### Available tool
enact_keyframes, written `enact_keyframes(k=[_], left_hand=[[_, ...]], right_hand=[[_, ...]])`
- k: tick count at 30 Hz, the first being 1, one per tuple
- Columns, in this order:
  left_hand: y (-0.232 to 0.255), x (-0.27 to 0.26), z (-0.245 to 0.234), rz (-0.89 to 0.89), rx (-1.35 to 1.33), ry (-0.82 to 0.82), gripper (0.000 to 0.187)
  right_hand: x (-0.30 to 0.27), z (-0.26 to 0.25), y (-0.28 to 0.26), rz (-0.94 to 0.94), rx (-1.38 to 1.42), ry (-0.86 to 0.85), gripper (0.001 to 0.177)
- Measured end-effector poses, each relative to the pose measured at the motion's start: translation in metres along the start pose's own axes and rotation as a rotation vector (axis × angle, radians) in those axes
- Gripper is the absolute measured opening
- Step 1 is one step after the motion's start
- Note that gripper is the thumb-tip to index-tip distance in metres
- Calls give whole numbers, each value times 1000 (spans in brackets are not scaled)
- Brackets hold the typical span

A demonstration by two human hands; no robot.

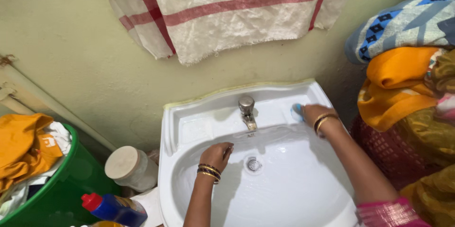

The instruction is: The person washes their hands under running water, then applies liquid soap to the sink basin. Using a blue scrubbing brush, they scrub the entire surface of the sink, including the basin, the faucet, and the surrounding ledge, before rinsing the brush.

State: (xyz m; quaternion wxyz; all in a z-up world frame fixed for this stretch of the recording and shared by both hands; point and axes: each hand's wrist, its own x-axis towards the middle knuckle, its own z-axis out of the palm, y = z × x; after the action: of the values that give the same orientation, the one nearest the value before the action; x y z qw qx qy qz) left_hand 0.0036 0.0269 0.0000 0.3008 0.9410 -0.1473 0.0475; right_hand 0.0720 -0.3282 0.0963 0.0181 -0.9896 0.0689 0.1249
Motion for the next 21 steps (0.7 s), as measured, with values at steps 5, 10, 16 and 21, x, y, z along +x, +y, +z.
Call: enact_keyframes(k=[5, 10, 16, 21], left_hand=[[2, 2, 6, 43, 29, -15, 20], [-3, 3, 7, 52, 17, -7, 18], [-1, 2, 11, 54, 14, -26, 17], [2, 4, 7, 26, 31, -38, 17]], right_hand=[[9, 24, -13, -49, 48, 58, 49], [-4, -3, 17, 49, -99, 1, 38], [5, 26, 13, 11, -38, 51, 49], [7, 8, 44, 60, 4, 123, 33]])
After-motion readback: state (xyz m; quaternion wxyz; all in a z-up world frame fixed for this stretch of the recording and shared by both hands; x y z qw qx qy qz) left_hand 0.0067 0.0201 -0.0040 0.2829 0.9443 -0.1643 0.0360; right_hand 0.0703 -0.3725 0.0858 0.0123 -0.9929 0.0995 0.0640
